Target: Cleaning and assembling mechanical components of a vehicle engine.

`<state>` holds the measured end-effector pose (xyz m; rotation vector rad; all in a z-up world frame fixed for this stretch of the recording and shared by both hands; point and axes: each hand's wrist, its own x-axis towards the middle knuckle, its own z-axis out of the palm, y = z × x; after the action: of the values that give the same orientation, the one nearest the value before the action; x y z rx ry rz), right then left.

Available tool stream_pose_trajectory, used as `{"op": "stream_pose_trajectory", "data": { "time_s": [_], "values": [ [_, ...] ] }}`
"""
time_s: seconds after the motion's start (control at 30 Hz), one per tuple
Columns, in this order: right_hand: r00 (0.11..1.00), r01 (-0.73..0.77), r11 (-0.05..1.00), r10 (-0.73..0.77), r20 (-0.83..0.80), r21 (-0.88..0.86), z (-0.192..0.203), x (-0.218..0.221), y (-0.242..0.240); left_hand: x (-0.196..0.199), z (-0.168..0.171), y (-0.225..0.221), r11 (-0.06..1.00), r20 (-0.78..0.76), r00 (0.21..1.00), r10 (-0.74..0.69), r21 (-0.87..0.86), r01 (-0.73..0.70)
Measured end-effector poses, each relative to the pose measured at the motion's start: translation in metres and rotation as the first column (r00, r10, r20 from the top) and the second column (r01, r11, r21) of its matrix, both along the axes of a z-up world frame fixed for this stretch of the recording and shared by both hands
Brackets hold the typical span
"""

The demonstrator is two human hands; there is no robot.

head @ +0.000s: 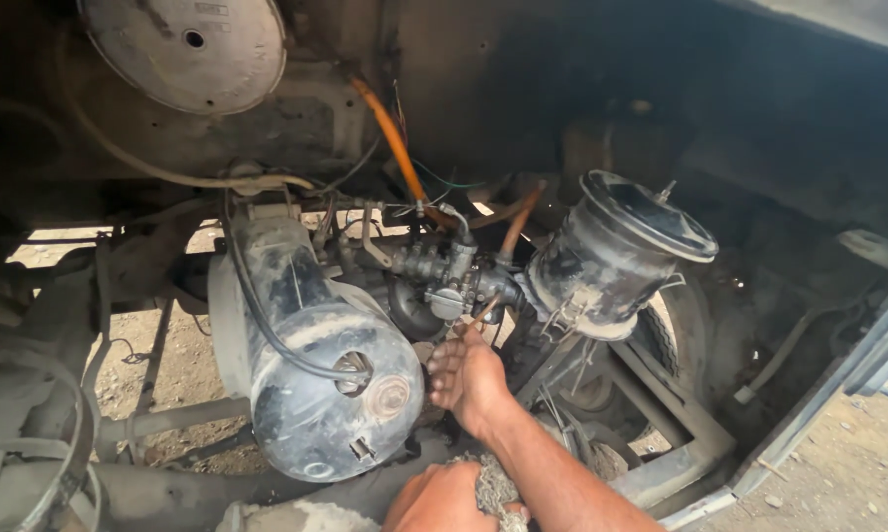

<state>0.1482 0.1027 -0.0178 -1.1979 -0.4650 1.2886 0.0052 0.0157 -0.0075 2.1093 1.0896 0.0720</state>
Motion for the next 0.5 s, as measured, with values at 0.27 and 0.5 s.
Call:
{"op": "stream_pose_trajectory", "data": {
  "time_s": [0.27,0.5],
  "values": [
    [0.999,-0.051,0.998,0.052,-0.004,0.026,0.004,0.002,-0.003,0.001,-0.004,0.002,1.0,-0.01,1.0,-0.007,0.0,0.007],
    [0.997,0.024,1.0,-0.023,0.08,-0.009,-0.011,0.017,0.005,-0.003,0.005,-0.002,0.999,0.053,0.999,-0.002,-0.045,0.004]
  ]
}}
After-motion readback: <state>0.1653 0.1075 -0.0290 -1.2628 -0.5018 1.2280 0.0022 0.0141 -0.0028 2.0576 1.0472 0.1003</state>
